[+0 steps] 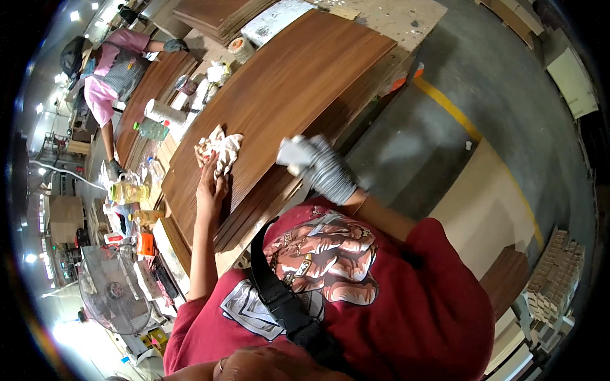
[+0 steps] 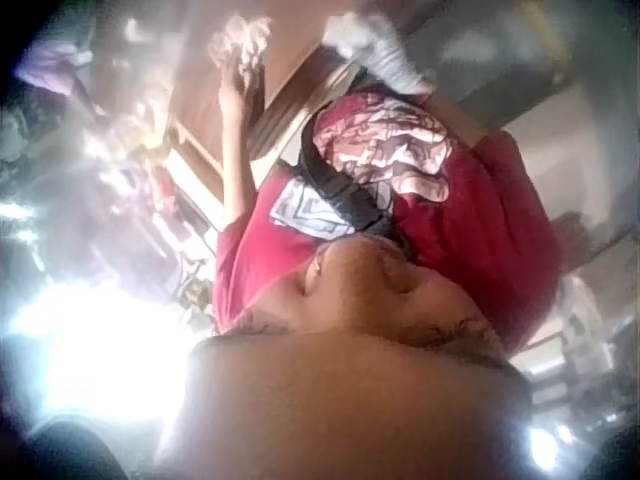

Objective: The person wipes a wooden panel with a cloth. The person applies a liquid from a bottle to a pad and wipes the surface and edges of the panel before lifting it.

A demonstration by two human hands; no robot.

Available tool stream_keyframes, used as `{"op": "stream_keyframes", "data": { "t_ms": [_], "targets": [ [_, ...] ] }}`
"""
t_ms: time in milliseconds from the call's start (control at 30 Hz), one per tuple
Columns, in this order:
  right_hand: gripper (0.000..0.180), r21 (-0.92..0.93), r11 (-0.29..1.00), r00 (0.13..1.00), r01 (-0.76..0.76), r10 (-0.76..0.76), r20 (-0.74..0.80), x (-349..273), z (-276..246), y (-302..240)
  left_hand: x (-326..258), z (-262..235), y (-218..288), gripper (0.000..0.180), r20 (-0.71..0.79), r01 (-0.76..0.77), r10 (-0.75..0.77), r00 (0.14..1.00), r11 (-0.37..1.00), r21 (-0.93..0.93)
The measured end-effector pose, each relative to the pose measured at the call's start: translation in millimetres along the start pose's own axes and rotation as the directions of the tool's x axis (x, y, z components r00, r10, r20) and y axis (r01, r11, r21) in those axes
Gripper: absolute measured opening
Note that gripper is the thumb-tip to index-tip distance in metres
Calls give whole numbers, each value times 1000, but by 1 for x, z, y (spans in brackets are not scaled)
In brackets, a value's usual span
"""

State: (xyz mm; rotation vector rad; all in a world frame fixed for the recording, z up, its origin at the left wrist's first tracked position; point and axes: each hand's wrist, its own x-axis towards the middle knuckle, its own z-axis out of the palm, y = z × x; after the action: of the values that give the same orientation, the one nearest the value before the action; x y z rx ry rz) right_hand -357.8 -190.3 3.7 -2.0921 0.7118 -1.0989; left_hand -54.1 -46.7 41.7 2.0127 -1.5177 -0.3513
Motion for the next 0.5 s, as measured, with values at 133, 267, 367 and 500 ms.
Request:
{"op": "stream_keyframes", "data": {
  "t_ms": [133, 267, 367, 500],
  "targets": [
    [59, -113, 990, 986, -79, 62, -154, 14, -5, 10, -8, -26, -79, 53, -59, -72, 78, 995, 993, 95],
    [58, -91, 996, 1000, 13, -14, -16, -24, 62, -57, -19, -25, -93, 51, -122, -87, 95, 988, 993, 74],
    [59, -71, 995, 989, 67, -56, 140, -49, 114, -88, -8, -20, -84, 49, -158, -95, 106, 982, 992, 78],
    [60, -27, 997, 994, 71, -69, 85, -52, 128, -91, -18, -23, -89, 47, -188, -112, 128, 974, 990, 91]
  ]
}}
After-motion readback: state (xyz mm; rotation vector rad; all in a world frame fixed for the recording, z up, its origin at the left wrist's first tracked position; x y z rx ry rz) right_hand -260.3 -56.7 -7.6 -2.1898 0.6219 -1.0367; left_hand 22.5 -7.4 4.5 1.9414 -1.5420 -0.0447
